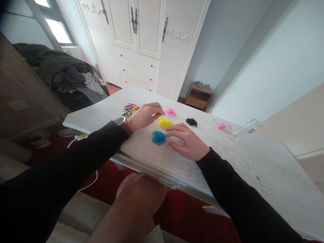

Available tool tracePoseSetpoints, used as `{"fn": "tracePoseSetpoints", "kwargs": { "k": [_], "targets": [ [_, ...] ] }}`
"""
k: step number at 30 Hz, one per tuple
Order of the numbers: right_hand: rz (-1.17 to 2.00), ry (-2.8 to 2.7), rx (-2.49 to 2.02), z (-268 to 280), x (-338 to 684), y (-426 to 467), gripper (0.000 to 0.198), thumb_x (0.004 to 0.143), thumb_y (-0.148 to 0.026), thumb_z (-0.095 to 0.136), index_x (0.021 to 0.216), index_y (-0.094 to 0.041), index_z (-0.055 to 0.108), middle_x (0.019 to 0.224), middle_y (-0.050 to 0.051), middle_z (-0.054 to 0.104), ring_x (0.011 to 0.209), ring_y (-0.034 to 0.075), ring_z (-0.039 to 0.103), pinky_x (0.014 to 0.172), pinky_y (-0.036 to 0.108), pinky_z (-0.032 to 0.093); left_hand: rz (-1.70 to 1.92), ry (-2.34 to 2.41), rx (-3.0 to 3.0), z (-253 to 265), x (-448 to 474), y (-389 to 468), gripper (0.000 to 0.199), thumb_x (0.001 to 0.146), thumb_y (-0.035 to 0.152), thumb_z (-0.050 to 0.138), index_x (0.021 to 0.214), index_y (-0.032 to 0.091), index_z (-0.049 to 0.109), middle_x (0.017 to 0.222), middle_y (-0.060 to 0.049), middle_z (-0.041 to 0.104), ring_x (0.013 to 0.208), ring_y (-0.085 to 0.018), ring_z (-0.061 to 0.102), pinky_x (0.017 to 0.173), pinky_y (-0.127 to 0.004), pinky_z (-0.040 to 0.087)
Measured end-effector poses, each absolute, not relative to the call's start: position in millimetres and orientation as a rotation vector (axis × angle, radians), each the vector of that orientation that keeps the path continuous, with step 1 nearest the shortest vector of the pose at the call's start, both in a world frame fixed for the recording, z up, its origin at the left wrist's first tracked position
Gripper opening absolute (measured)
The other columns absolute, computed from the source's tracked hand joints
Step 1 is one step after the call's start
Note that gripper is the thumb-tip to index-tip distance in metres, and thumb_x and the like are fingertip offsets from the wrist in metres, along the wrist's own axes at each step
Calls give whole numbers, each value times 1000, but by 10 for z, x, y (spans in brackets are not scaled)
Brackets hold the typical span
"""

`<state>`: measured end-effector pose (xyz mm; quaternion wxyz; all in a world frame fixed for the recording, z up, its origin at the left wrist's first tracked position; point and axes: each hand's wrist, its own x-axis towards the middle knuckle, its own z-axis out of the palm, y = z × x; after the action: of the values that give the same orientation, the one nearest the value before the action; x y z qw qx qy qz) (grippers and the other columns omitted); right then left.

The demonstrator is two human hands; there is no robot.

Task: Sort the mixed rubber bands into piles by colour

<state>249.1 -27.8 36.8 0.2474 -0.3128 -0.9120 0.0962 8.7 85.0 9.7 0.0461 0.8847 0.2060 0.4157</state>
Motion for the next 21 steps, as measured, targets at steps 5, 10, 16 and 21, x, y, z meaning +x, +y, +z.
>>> {"fn": "tracePoseSetpoints", "kwargs": {
  "k": [5, 10, 16, 21],
  "targets": [
    [259, -2492, -840, 369, 2490, -276, 19, 101, -30, 64, 115, -27, 76, 127, 10, 76, 119, 29, 68, 105, 54, 55, 1250, 631, 2712, 82, 94, 854, 23, 98, 9, 54, 95, 15, 76, 97, -9, 74, 88, -17, 69, 80, -28, 52],
    [258, -2496, -830, 371, 2492, -273, 17, 102, -31, 63, 112, -27, 76, 124, 9, 76, 117, 29, 69, 105, 53, 55, 1234, 646, 2703, 61, 103, 868, 19, 98, 13, 56, 90, 15, 73, 89, -6, 74, 76, -15, 64, 73, -26, 49],
    [263, -2508, -825, 385, 2486, -277, 16, 102, -29, 62, 110, -27, 76, 121, 9, 77, 115, 28, 69, 103, 53, 55, 1166, 589, 2702, 78, 101, 853, 20, 98, 13, 56, 89, 16, 74, 91, -7, 75, 81, -16, 68, 75, -27, 49],
    [256, -2511, -815, 384, 2492, -271, 15, 101, -27, 63, 109, -27, 75, 121, 9, 76, 114, 28, 69, 102, 53, 55, 1147, 562, 2692, 76, 114, 845, 23, 100, 12, 56, 94, 15, 79, 98, -9, 76, 87, -18, 70, 80, -28, 52]
  ]
}}
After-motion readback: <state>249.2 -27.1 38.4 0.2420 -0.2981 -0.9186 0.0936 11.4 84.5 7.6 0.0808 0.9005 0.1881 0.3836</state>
